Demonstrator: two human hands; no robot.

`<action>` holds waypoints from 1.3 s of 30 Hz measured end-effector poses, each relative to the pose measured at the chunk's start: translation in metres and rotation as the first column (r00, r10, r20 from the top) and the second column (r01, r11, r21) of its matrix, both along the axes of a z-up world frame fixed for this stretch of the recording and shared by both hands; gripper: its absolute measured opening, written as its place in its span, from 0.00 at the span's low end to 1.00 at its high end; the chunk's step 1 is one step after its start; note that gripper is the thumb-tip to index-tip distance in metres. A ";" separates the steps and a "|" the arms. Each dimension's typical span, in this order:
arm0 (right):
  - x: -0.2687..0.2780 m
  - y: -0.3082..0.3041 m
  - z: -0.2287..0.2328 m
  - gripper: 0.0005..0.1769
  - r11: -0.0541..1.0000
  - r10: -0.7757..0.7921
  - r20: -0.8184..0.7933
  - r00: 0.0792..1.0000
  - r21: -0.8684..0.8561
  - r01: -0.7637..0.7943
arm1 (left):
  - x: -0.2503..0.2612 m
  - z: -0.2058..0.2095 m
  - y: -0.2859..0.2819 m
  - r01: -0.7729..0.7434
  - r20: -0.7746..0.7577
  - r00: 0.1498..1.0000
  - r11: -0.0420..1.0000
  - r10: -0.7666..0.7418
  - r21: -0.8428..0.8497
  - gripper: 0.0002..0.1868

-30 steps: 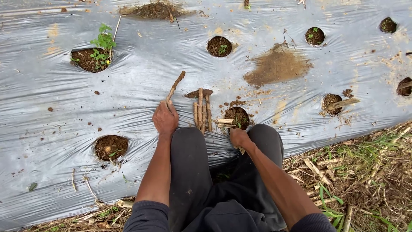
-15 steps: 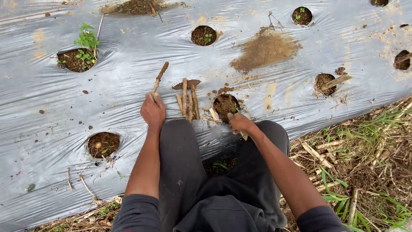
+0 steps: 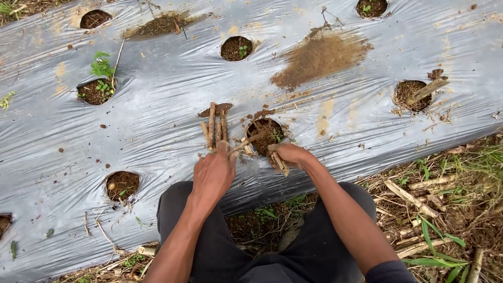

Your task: The person sits on a plastic sheet covering the ground and plants small wooden cuttings into pre-cut holes. They use their hands to clear soil and weeds from the holes, insert the cuttings, and pack the soil around them.

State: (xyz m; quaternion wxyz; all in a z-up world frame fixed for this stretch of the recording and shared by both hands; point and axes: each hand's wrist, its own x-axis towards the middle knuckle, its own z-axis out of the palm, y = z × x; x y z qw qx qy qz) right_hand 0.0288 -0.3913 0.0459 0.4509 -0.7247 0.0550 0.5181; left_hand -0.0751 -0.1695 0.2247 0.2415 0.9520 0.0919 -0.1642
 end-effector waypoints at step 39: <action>-0.035 0.017 -0.008 0.29 0.953 0.304 0.393 0.868 -0.128 -0.276 | 0.047 -0.169 -0.035 0.159 0.233 0.944 0.942 -0.232 0.295 0.13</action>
